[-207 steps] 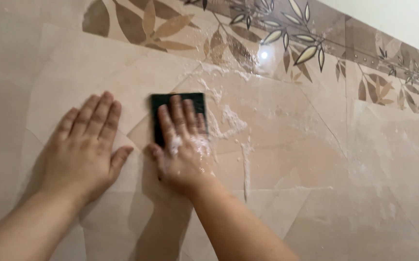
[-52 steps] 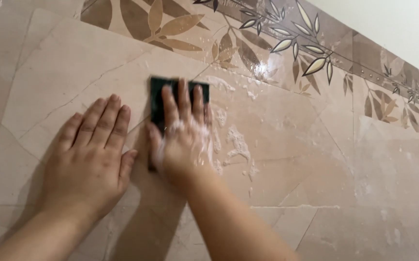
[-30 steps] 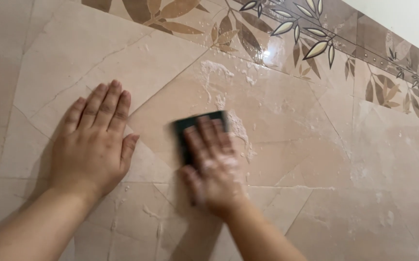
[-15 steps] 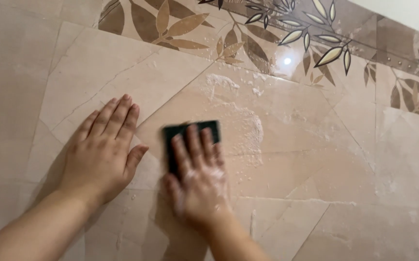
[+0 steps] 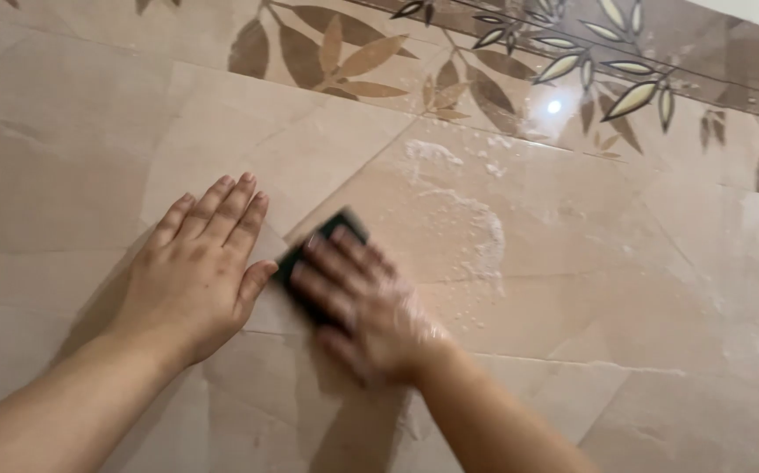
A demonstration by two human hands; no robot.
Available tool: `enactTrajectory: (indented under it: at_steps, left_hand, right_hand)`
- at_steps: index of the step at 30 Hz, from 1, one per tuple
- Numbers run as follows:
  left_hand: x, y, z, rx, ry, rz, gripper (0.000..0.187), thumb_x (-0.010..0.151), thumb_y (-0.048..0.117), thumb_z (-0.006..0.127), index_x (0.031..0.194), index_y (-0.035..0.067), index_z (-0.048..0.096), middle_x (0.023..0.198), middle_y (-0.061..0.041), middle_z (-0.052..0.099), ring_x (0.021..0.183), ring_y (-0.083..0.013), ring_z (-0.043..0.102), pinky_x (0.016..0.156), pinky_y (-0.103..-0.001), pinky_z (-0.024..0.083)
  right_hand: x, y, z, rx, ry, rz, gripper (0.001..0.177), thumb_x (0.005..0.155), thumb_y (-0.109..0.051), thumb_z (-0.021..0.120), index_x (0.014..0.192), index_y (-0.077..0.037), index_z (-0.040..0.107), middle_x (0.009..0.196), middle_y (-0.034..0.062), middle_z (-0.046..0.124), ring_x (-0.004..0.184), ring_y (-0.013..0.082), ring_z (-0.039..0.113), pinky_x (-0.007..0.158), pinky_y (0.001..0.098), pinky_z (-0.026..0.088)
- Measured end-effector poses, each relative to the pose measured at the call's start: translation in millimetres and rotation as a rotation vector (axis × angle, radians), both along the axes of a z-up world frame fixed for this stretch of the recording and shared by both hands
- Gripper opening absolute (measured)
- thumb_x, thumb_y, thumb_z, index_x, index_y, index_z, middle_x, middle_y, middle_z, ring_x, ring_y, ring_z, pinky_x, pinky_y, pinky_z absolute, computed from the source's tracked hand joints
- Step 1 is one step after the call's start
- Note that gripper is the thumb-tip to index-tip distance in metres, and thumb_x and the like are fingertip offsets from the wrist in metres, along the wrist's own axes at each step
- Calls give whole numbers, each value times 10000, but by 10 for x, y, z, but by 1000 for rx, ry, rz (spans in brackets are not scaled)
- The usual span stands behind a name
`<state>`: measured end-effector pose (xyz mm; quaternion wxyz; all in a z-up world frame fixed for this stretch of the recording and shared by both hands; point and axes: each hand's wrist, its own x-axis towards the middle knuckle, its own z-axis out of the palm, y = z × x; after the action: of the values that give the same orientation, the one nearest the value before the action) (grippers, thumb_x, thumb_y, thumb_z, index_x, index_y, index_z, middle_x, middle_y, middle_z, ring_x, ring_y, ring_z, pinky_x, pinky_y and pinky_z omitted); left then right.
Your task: The person scrubs bathroom wall tiles with a sponge and soapy water, moving across the patterned border and plain sections. They periodically rinse the sponge in a white mug before continuing to wipe down the walls.
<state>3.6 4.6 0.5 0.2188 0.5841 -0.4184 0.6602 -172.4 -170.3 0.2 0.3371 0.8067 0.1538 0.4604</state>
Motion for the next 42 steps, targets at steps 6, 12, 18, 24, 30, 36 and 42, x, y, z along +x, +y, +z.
enactTrajectory:
  at_steps: [6, 12, 18, 24, 30, 36, 42]
  left_hand:
    - [238, 233, 145, -26, -16, 28, 679, 941, 483, 432, 1492, 87, 414, 1598, -98, 350, 1475, -246, 290, 1190, -442, 211]
    - [598, 468, 269, -30, -27, 85, 666, 979, 494, 335, 1506, 90, 372, 1595, -102, 314, 1469, -243, 251, 1181, -441, 171]
    - [841, 701, 223, 14, 73, 172, 688, 968, 498, 322, 1541, 120, 365, 1598, -74, 296, 1477, -222, 226, 1180, -431, 165]
    - [985, 967, 325, -4, 37, 227, 687, 943, 524, 344, 1500, 123, 375, 1600, -67, 331, 1487, -220, 266, 1197, -425, 203]
    - [1165, 1053, 482, -20, -27, 187, 720, 939, 525, 333, 1544, 137, 372, 1585, -74, 331, 1461, -221, 274, 1181, -430, 199]
    - [1203, 1260, 572, -4, 37, 294, 734, 928, 542, 303, 1555, 164, 357, 1608, -44, 310, 1490, -192, 254, 1202, -415, 193]
    - [1366, 1384, 461, -10, 84, 313, 708, 956, 542, 255, 1541, 149, 328, 1631, -44, 282, 1515, -188, 230, 1224, -401, 173]
  right_hand:
    - [614, 538, 438, 170, -349, -57, 735, 911, -375, 613, 1554, -85, 407, 1668, 194, 280, 1541, 414, 227, 1232, 566, 177]
    - [1030, 890, 225, 160, -314, -1, 710, 935, -410, 576, 1531, -49, 442, 1664, 211, 295, 1550, 433, 225, 1241, 555, 166]
    - [1325, 986, -480, -33, -4, -32, 658, 981, -477, 528, 1532, -120, 491, 1652, 162, 381, 1582, 390, 249, 1293, 547, 170]
    - [1409, 990, -276, -77, 126, 59, 570, 1020, -415, 545, 1548, -203, 516, 1675, 96, 418, 1621, 342, 310, 1340, 521, 225]
    - [1418, 1172, 720, 6, -177, 64, 621, 950, -365, 581, 1530, -167, 486, 1654, 133, 378, 1560, 377, 285, 1262, 545, 217]
    - [1694, 1387, 861, 143, -418, -42, 647, 950, -348, 561, 1541, -113, 443, 1661, 160, 344, 1533, 376, 280, 1227, 546, 212]
    - [1809, 1667, 203, 122, -233, -23, 669, 947, -395, 552, 1545, -118, 434, 1660, 145, 353, 1546, 370, 283, 1240, 553, 190]
